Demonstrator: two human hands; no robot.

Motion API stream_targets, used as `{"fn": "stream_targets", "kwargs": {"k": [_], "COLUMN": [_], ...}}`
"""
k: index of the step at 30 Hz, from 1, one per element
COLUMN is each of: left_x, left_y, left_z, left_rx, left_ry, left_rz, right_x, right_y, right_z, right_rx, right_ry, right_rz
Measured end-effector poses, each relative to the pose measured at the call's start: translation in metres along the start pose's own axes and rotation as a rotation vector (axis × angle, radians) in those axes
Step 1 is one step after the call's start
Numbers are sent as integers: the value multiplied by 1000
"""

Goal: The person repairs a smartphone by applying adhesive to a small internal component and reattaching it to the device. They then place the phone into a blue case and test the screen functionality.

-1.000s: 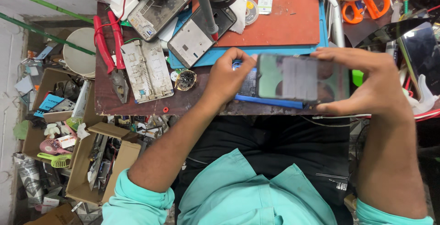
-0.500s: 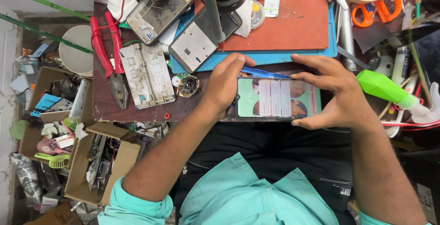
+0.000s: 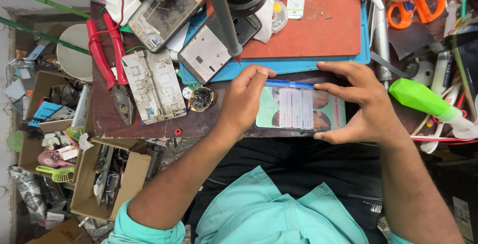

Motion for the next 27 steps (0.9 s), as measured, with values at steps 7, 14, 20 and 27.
{"fn": "stream_targets", "kwargs": {"k": [7, 14, 20, 27], "left_x": [-15, -18, -18, -17], "left_y": [-12, -12, -12, -13], "left_z": [-4, -4, -4, -3], "left_rx": [-69, -76, -67, -74], "left_ry": [133, 165, 173, 206], "left_rz": [78, 76, 48, 16], "right_x": [-2, -6, -5, -4], "right_y": [2, 2, 3, 4], "right_z": [1, 2, 2, 3], "right_rx": [-3, 9, 17, 19], "right_ry": [-24, 1, -21, -45], "right_rz": [-9, 23, 5, -3]}}
Point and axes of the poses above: each hand's wrist, its own y-axis towards the middle knuckle, its own z-axis out of the palm, x = y × z, the point moved 6 cm from there along y, towards the middle knuckle, and after that the axes turned 4 degrees about y, right-handed, at the moved point
